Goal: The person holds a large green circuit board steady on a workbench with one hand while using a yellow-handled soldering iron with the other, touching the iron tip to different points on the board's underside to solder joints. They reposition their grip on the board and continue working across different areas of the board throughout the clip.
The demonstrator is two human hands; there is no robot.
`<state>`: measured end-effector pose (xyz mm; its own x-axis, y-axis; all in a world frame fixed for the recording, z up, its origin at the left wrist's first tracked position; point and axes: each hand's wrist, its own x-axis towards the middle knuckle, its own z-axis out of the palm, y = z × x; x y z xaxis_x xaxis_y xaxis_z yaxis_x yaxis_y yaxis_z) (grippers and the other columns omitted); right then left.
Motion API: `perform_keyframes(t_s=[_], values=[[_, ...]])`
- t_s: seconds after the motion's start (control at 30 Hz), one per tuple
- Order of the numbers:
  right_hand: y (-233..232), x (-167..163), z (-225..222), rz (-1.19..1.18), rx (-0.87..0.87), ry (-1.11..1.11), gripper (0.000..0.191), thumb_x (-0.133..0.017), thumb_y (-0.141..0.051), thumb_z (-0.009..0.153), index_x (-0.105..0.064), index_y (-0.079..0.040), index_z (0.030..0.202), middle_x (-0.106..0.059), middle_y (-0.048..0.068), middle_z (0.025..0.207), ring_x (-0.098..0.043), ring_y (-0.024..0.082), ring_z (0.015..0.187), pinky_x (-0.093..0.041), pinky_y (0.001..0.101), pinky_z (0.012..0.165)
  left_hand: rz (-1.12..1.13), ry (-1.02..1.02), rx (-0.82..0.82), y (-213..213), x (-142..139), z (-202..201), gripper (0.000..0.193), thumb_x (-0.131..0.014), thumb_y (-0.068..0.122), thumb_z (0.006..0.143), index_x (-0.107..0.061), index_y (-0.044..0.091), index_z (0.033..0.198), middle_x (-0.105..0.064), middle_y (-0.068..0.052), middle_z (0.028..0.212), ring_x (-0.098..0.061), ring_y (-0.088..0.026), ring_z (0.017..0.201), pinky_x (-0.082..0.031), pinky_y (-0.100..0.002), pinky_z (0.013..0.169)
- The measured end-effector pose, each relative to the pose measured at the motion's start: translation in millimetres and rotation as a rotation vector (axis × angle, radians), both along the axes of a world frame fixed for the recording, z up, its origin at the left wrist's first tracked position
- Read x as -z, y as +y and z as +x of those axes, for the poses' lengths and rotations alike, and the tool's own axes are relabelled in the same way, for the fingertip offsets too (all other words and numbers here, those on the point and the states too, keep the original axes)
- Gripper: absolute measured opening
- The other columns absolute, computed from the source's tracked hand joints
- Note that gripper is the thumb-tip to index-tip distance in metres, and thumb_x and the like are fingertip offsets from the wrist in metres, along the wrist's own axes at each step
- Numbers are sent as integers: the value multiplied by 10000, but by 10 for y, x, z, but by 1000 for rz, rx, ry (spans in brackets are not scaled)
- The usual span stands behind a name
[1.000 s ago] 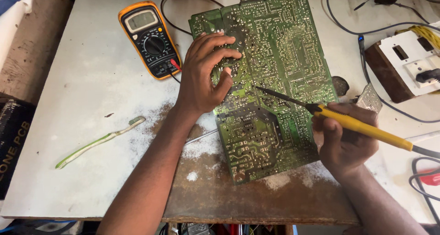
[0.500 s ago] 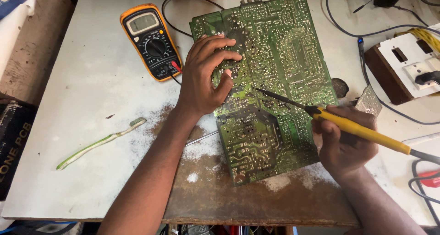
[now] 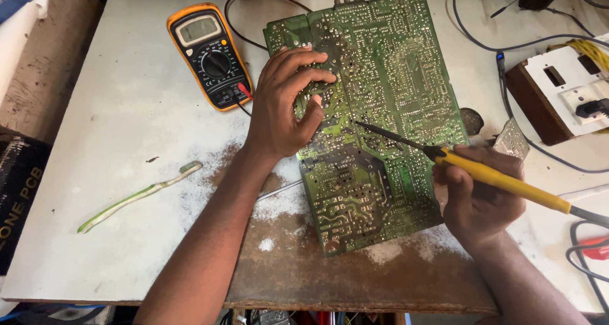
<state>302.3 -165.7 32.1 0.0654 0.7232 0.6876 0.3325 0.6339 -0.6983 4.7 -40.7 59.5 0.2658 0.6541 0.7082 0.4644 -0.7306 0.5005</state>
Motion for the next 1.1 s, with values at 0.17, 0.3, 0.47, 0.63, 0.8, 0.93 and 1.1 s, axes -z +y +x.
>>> perform_keyframes(t_s=[0.17,0.3,0.47,0.63,0.8,0.93,1.1], values=[[1,-23,-13,-5,6,0,267,-629,-92,1149,-462,64,1287,-652,190,1131,-729,171,860,-634,254,712,-4,5,0,-6,-8,-3,278,-573,149,901,-724,97,1129,-648,-120,1348,-556,-342,1390,-321,-541,1282],[1,-17,-19,2,0,8,284,-635,-108,1145,-457,60,1290,-657,183,1099,-728,169,846,-628,249,697,-7,6,3,-7,-15,0,279,-577,142,890,-719,92,1125,-649,-121,1344,-555,-346,1392,-323,-539,1281],[8,18,0,8,-18,27,286,-635,-110,1156,-448,56,1294,-666,189,1088,-721,168,836,-620,248,692,-3,6,4,-5,-5,-2,275,-574,159,906,-718,93,1131,-647,-125,1347,-557,-345,1388,-319,-543,1284],[14,57,47,45,26,-46,287,-617,-106,1150,-434,50,1306,-664,205,1073,-719,177,806,-615,253,672,10,7,1,18,13,7,262,-566,196,941,-722,102,1131,-646,-125,1350,-552,-348,1391,-311,-547,1283],[12,86,75,33,26,7,295,-620,-122,1136,-425,40,1286,-644,195,1083,-710,166,796,-611,250,683,0,8,1,9,16,1,270,-565,194,932,-722,100,1130,-648,-124,1351,-552,-344,1394,-312,-545,1288],[2,103,60,31,19,-18,286,-617,-119,1159,-423,53,1277,-660,178,1065,-715,171,804,-606,245,677,9,10,3,10,2,4,270,-563,190,926,-723,103,1125,-649,-121,1349,-547,-348,1401,-309,-548,1283],[-10,112,22,7,27,-10,303,-622,-121,1147,-435,47,1315,-648,181,1091,-717,165,826,-605,243,686,3,9,5,1,-8,4,265,-566,192,929,-720,99,1124,-650,-120,1349,-549,-347,1399,-316,-546,1279]])
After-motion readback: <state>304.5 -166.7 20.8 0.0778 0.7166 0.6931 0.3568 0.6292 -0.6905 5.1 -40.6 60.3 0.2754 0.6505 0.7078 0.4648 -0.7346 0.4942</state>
